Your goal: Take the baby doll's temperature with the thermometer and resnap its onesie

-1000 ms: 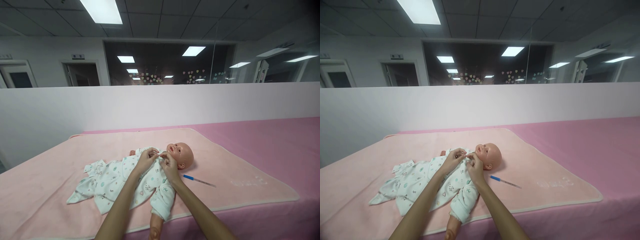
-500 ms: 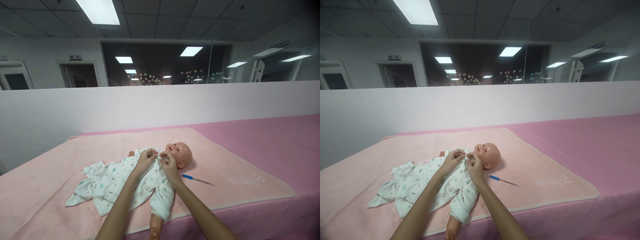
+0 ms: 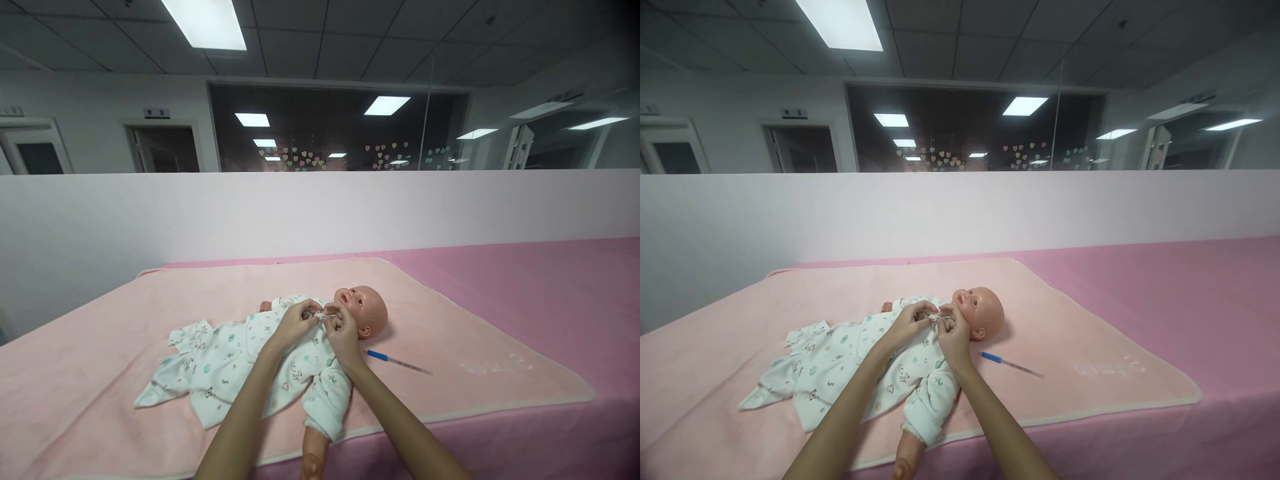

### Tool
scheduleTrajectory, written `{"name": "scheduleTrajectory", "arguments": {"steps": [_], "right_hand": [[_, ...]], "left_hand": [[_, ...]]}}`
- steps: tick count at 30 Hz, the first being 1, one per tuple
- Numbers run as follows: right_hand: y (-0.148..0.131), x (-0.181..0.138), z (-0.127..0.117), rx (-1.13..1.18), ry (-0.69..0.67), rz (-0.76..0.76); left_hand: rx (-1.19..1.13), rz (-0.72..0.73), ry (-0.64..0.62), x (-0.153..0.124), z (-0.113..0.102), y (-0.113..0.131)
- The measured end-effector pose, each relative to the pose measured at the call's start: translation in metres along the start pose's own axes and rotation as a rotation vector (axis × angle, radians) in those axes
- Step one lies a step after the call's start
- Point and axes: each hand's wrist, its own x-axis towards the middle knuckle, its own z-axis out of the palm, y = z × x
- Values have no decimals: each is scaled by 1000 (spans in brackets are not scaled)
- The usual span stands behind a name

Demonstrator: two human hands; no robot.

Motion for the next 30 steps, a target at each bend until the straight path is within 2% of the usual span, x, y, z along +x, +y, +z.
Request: {"name": "scheduleTrajectory", "arguments": {"steps": [10, 16, 22, 30], "right_hand": [[-3, -2, -1, -39, 21, 49], [-7, -1, -3, -108, 10, -38], [-9, -2, -3, -158, -18, -74], [-8, -3, -2, -284, -21, -153]], "left_hand": [[-223, -76, -50, 2, 0, -3], [-314, -122, -53, 3, -2, 0], [-436, -264, -34, 2, -5, 9], [-410, -306, 23, 2, -6, 16]]}}
